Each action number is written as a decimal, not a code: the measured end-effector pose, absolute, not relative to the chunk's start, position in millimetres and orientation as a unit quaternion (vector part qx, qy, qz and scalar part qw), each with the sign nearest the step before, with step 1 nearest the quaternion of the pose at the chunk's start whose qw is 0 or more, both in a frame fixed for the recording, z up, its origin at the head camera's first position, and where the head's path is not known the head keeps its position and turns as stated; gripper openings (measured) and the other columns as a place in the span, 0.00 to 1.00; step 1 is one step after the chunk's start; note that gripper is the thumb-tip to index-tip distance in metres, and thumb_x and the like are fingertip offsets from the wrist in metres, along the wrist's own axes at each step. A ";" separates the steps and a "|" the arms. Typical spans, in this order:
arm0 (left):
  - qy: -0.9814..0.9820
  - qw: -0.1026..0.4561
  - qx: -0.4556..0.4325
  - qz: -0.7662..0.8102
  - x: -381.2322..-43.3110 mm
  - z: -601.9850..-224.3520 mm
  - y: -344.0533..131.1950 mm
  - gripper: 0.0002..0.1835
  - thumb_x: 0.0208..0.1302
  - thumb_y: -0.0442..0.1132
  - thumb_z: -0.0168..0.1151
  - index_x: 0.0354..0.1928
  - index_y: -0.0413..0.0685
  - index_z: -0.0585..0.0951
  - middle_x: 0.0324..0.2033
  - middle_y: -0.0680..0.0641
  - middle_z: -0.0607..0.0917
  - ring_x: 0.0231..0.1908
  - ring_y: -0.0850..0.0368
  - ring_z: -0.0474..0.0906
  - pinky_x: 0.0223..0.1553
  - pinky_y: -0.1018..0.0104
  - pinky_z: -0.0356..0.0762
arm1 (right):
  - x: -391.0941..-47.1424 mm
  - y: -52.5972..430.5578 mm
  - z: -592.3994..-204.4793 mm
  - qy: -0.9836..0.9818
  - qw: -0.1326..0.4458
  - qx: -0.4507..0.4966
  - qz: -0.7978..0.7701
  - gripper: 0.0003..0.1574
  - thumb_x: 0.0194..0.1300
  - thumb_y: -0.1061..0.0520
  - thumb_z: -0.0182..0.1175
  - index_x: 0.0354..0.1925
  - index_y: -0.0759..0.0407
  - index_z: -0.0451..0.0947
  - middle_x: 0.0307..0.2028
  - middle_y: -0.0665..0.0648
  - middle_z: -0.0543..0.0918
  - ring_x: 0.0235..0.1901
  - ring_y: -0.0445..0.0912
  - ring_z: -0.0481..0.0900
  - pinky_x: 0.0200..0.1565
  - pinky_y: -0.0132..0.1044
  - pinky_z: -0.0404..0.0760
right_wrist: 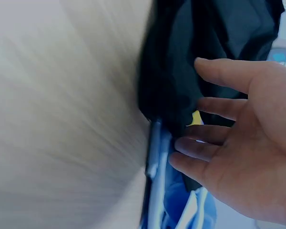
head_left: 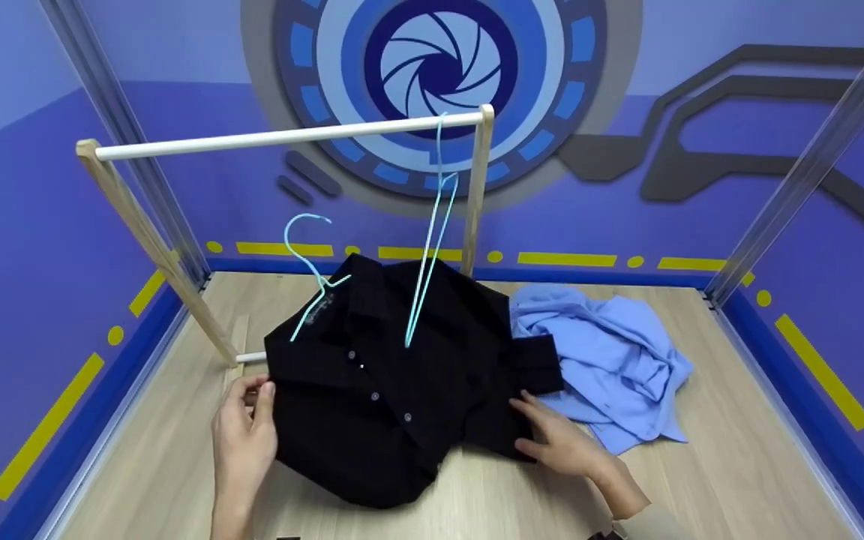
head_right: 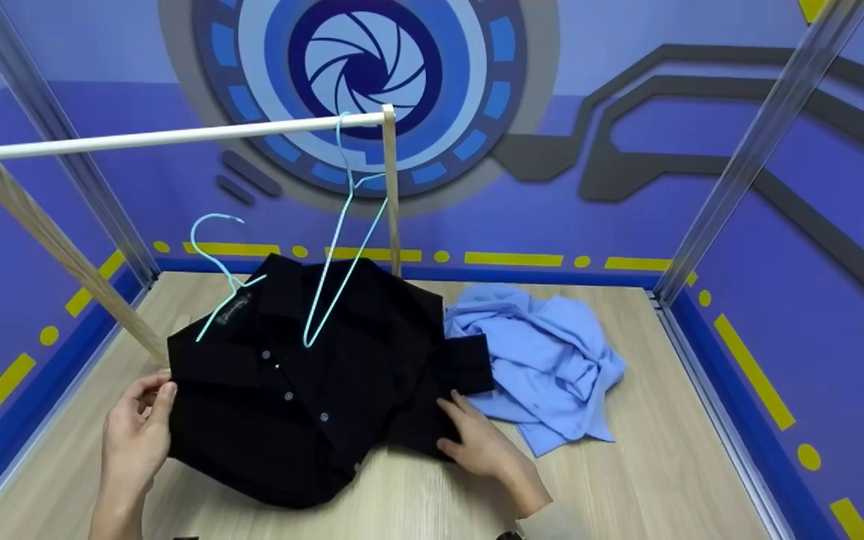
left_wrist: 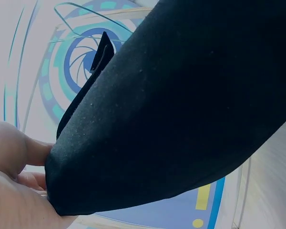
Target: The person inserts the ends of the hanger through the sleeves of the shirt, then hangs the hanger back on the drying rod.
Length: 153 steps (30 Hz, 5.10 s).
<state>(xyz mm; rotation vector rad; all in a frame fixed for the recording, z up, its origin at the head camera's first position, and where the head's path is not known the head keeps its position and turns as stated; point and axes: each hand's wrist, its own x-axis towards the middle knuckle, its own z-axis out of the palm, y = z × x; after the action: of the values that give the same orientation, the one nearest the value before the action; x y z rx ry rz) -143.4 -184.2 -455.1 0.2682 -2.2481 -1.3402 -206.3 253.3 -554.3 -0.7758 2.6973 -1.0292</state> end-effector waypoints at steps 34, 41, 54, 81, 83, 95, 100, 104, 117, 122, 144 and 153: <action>-0.789 0.333 0.117 -0.503 -144.3 -434.0 -175.5 0.13 0.80 0.36 0.53 0.55 0.33 0.79 0.43 0.41 0.81 0.41 0.60 0.70 0.38 0.71 0.66 | -195.3 194.9 -551.2 0.895 0.136 -0.319 -0.280 0.35 0.74 0.49 0.63 0.72 0.61 0.69 0.75 0.70 0.60 0.71 0.65 0.63 0.67 0.59 0.65; -0.780 0.345 0.112 -0.511 -148.7 -428.1 -173.7 0.13 0.79 0.35 0.54 0.55 0.33 0.79 0.41 0.42 0.80 0.39 0.59 0.70 0.35 0.71 0.65 | -195.0 187.6 -550.7 0.893 0.145 -0.326 -0.273 0.35 0.75 0.50 0.62 0.73 0.60 0.69 0.75 0.69 0.60 0.71 0.64 0.63 0.67 0.58 0.67; -0.768 0.369 0.104 -0.514 -159.3 -416.4 -169.1 0.12 0.79 0.35 0.54 0.53 0.32 0.79 0.40 0.42 0.80 0.38 0.58 0.71 0.36 0.71 0.65 | -196.1 180.1 -548.3 0.890 0.148 -0.336 -0.272 0.34 0.75 0.48 0.61 0.72 0.59 0.70 0.75 0.68 0.60 0.71 0.64 0.64 0.66 0.55 0.69; -0.751 0.408 0.070 -0.514 -165.1 -396.1 -174.7 0.12 0.79 0.32 0.53 0.52 0.29 0.79 0.42 0.42 0.79 0.39 0.61 0.72 0.39 0.74 0.67 | -191.9 167.5 -549.5 0.890 0.148 -0.344 -0.259 0.33 0.75 0.48 0.61 0.72 0.58 0.70 0.75 0.68 0.60 0.71 0.62 0.65 0.67 0.55 0.67; -0.753 0.410 0.071 -0.511 -166.0 -393.9 -175.4 0.12 0.79 0.33 0.53 0.52 0.29 0.79 0.41 0.42 0.79 0.39 0.60 0.71 0.37 0.73 0.66 | -191.6 166.5 -549.2 0.891 0.142 -0.347 -0.257 0.33 0.75 0.48 0.61 0.72 0.59 0.71 0.75 0.69 0.60 0.70 0.62 0.65 0.68 0.54 0.67; -0.768 0.392 0.080 -0.500 -174.5 -389.5 -179.6 0.13 0.79 0.35 0.54 0.52 0.31 0.80 0.40 0.42 0.79 0.38 0.59 0.70 0.36 0.71 0.65 | -192.8 164.1 -553.6 0.890 0.160 -0.345 -0.251 0.34 0.75 0.47 0.61 0.72 0.58 0.70 0.76 0.68 0.58 0.71 0.62 0.65 0.68 0.53 0.67; -0.776 0.386 0.080 -0.493 -177.9 -390.5 -182.4 0.12 0.79 0.34 0.54 0.52 0.30 0.80 0.41 0.40 0.80 0.39 0.59 0.70 0.38 0.71 0.65 | -195.7 163.2 -554.0 0.893 0.177 -0.336 -0.241 0.34 0.75 0.46 0.60 0.74 0.54 0.69 0.77 0.66 0.56 0.72 0.62 0.63 0.68 0.54 0.66; -0.781 0.376 0.085 -0.491 -179.3 -390.4 -183.4 0.12 0.78 0.34 0.55 0.53 0.31 0.80 0.42 0.40 0.80 0.40 0.59 0.71 0.39 0.70 0.66 | -198.1 166.0 -555.4 0.895 0.173 -0.334 -0.238 0.34 0.75 0.49 0.61 0.75 0.51 0.68 0.77 0.68 0.54 0.72 0.63 0.62 0.67 0.55 0.67; -0.773 0.401 0.085 -0.484 -178.9 -391.4 -187.6 0.11 0.76 0.35 0.60 0.50 0.34 0.84 0.41 0.41 0.82 0.41 0.57 0.74 0.44 0.68 0.68 | -204.6 173.0 -567.1 0.937 0.037 -0.294 -0.185 0.49 0.58 0.49 0.77 0.72 0.59 0.69 0.74 0.77 0.53 0.71 0.73 0.55 0.63 0.63 0.70; -0.769 0.422 0.084 -0.472 -179.4 -392.4 -186.9 0.10 0.74 0.34 0.62 0.49 0.35 0.85 0.39 0.43 0.81 0.37 0.60 0.71 0.40 0.67 0.66 | -211.4 178.6 -569.5 0.953 0.032 -0.230 -0.196 0.67 0.53 0.42 0.80 0.77 0.69 0.57 0.74 0.82 0.47 0.74 0.74 0.45 0.70 0.65 0.55; -0.725 0.543 0.003 -0.424 -177.4 -402.4 -168.2 0.07 0.64 0.27 0.68 0.44 0.37 0.85 0.46 0.38 0.81 0.49 0.45 0.75 0.57 0.55 0.64 | -217.4 163.4 -567.5 0.941 0.100 -0.237 -0.222 0.61 0.64 0.44 0.72 0.77 0.72 0.53 0.74 0.78 0.56 0.75 0.69 0.50 0.72 0.60 0.53; -0.718 0.526 -0.054 -0.453 -183.1 -423.8 -140.1 0.10 0.60 0.19 0.67 0.42 0.32 0.83 0.36 0.40 0.82 0.37 0.50 0.75 0.42 0.67 0.70 | -216.8 146.1 -567.2 0.941 0.109 -0.258 -0.189 0.51 0.69 0.50 0.68 0.77 0.71 0.55 0.75 0.72 0.58 0.76 0.64 0.52 0.72 0.56 0.55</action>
<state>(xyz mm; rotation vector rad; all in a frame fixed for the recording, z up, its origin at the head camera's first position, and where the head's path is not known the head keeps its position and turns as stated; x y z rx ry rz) -183.1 -140.1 -423.8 -0.1282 -1.7172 -1.0833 -216.8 146.1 -567.2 -0.7580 2.7671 -0.5548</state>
